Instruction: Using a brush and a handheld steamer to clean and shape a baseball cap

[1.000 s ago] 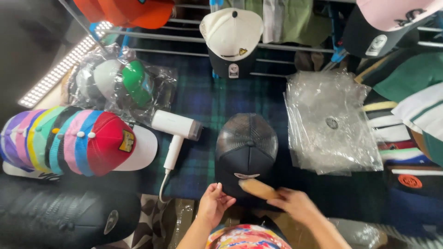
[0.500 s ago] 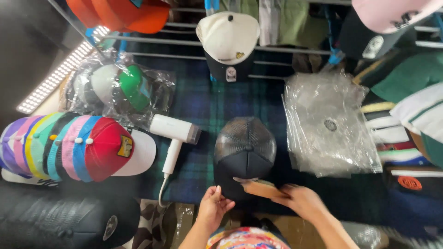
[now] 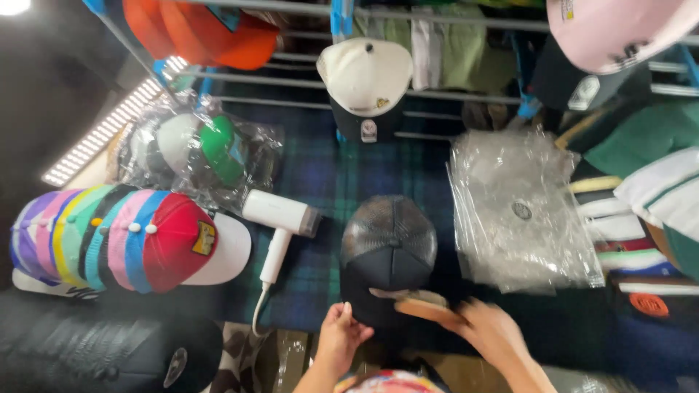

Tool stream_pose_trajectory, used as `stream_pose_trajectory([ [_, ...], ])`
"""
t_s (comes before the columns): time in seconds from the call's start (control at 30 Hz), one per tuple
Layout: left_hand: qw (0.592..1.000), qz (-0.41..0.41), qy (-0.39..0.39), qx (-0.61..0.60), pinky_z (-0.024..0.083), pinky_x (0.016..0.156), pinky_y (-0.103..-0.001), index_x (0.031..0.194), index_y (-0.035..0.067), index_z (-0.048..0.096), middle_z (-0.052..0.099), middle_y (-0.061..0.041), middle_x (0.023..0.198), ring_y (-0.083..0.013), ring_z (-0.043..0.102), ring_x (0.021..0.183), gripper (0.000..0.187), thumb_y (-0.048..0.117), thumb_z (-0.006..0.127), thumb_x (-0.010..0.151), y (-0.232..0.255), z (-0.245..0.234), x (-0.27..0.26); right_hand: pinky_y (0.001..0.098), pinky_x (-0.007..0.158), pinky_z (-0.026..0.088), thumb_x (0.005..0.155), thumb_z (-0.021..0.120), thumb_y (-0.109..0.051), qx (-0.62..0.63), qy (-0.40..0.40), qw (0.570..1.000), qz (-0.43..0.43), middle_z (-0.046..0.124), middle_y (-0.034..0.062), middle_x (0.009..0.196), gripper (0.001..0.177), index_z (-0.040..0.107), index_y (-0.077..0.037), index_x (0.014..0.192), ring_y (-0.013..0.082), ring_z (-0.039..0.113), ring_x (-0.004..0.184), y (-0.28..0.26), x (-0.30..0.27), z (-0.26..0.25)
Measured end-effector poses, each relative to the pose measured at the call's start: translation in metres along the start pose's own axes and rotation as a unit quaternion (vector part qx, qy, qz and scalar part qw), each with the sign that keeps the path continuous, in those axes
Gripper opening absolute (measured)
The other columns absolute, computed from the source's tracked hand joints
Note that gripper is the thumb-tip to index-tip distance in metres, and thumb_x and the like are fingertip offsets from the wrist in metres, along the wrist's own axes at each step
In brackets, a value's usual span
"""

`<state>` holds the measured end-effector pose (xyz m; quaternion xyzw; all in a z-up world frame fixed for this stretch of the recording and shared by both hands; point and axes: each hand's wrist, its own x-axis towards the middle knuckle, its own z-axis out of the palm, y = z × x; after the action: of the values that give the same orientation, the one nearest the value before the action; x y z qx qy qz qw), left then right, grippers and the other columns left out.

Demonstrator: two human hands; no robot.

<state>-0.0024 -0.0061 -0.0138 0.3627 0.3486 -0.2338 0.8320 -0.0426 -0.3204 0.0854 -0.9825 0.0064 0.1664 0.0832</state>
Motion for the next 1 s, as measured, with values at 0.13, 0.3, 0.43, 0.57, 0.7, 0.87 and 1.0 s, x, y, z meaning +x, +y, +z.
stream_pose_trajectory([
  [0.13,1.0,0.001,-0.006,-0.001,0.062,0.067,-0.047,0.096,0.012,0.048,0.055,-0.013,0.067,-0.0257,0.062,0.06,0.023,0.03,0.062,0.102,0.001,0.004,0.004,0.0386,0.065,0.042,0.075,0.082,-0.052,0.121,0.205,0.953,0.188,0.045,0.0051,0.061,0.057,0.042,-0.013,0.065,0.0193,0.041,0.059,0.017,-0.049,0.024],
  [0.3,1.0,-0.011,-0.02,-0.003,0.062,0.068,-0.046,0.104,0.015,0.044,0.051,-0.009,0.069,-0.0263,0.065,0.06,0.022,0.02,0.065,0.1,0.008,0.017,-0.008,0.0342,0.064,0.051,0.087,0.071,-0.057,0.109,0.123,0.979,-0.118,0.071,-0.0084,0.083,0.024,0.076,-0.034,0.091,0.0148,0.069,0.075,-0.085,0.0,-0.021],
  [0.43,0.999,-0.007,-0.024,0.04,0.062,0.068,-0.043,0.087,0.014,0.041,0.065,-0.017,0.07,-0.0307,0.069,0.06,0.028,0.019,0.066,0.101,0.015,0.019,-0.029,0.0428,0.068,0.045,0.09,0.068,-0.059,0.217,0.181,0.928,0.243,0.059,0.0106,0.065,0.057,0.045,-0.009,0.075,0.0311,0.045,0.064,-0.069,0.009,-0.091],
  [0.57,0.999,-0.016,-0.017,0.041,0.064,0.075,-0.046,0.089,0.012,0.041,0.062,-0.016,0.069,-0.0287,0.069,0.065,0.027,0.019,0.064,0.101,0.015,0.021,-0.022,0.0444,0.07,0.046,0.09,0.062,-0.062,0.215,0.103,0.943,0.234,0.07,0.0098,0.069,0.052,0.053,-0.012,0.076,0.0308,0.06,0.066,-0.099,-0.001,-0.109],
  [0.7,0.999,-0.015,-0.022,0.031,0.063,0.073,-0.045,0.09,0.016,0.04,0.061,-0.014,0.071,-0.029,0.069,0.065,0.028,0.02,0.065,0.1,0.014,0.011,-0.028,0.0429,0.067,0.051,0.095,0.056,-0.044,0.126,0.089,0.986,0.062,0.063,0.0015,0.087,0.026,0.05,-0.023,0.109,0.025,0.064,0.072,-0.057,0.014,-0.013],
  [0.87,0.999,-0.015,-0.032,0.039,0.062,0.079,-0.048,0.092,0.016,0.038,0.057,-0.011,0.073,-0.0285,0.069,0.068,0.028,0.02,0.064,0.101,0.017,0.018,-0.023,0.0405,0.047,0.042,0.1,0.053,-0.05,0.466,0.13,0.818,0.312,0.057,0.0083,0.059,0.048,0.059,-0.006,0.081,0.0229,0.049,0.047,-0.1,-0.008,-0.036],
  [1.0,0.998,-0.024,-0.017,0.054,0.062,0.077,-0.047,0.091,0.013,0.041,0.066,-0.018,0.075,-0.0331,0.073,0.07,0.027,0.022,0.064,0.101,0.013,0.014,-0.022,0.0307,0.033,0.024,0.102,0.048,-0.044,0.66,0.132,0.671,0.311,0.037,0.0059,0.047,0.048,0.057,-0.001,0.084,0.0178,0.037,0.032,-0.093,0.007,0.035],
])
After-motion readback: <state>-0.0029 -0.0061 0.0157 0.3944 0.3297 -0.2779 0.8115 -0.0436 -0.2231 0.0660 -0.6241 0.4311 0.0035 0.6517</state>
